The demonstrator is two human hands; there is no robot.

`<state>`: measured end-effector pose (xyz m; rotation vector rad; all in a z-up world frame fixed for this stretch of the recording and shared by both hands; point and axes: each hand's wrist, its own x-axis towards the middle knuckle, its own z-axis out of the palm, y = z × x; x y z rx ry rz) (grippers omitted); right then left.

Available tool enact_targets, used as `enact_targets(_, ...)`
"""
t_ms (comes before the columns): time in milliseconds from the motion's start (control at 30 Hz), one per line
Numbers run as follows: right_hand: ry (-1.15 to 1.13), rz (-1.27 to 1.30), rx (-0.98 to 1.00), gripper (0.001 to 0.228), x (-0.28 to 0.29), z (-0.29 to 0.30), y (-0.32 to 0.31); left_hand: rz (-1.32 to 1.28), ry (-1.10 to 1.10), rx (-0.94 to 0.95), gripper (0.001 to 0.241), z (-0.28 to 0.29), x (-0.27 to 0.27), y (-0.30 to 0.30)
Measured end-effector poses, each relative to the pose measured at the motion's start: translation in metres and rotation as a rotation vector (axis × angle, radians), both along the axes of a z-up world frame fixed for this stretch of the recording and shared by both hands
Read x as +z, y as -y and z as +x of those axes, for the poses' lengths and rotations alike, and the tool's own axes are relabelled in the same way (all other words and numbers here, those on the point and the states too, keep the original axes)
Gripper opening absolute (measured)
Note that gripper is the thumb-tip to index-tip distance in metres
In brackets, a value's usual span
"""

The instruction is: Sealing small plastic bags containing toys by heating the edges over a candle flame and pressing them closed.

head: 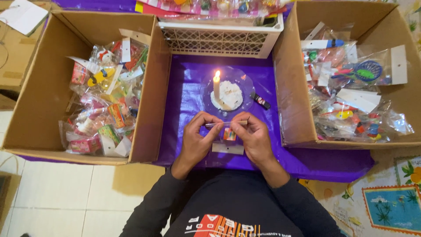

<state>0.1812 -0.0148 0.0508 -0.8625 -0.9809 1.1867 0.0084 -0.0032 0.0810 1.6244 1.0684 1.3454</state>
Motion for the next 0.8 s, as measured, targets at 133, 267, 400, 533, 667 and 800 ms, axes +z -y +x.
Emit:
enact_targets(133, -0.024, -0.019, -0.015, 0.013, 0.008, -0.005, 0.0, -0.01, 0.022, -0.002, 0.007, 0.0, -0.006, -0.001)
enact_targets(267, -0.034, -0.047, -0.03, 0.013, 0.008, -0.006, 0.001, -0.092, 0.112, -0.018, 0.014, 0.001, -0.004, 0.002)
enact_targets(400, -0.023, -0.087, -0.052, 0.014, 0.001, -0.008, -0.003, -0.183, 0.185, 0.036, 0.011, -0.005, -0.024, -0.004)
enact_targets(533, 0.001, -0.101, -0.049, 0.015, 0.008, -0.013, -0.009, -0.209, 0.174, 0.097, 0.009, -0.011, -0.019, -0.006)
enact_targets(667, -0.039, -0.162, -0.058, 0.016, 0.004, -0.017, -0.016, -0.216, 0.171, 0.128, 0.009, -0.018, -0.017, -0.011)
enact_targets(800, -0.128, -0.192, -0.045, 0.014, 0.005, -0.024, -0.02, -0.237, 0.183, 0.162, 0.011, -0.024, -0.018, -0.015)
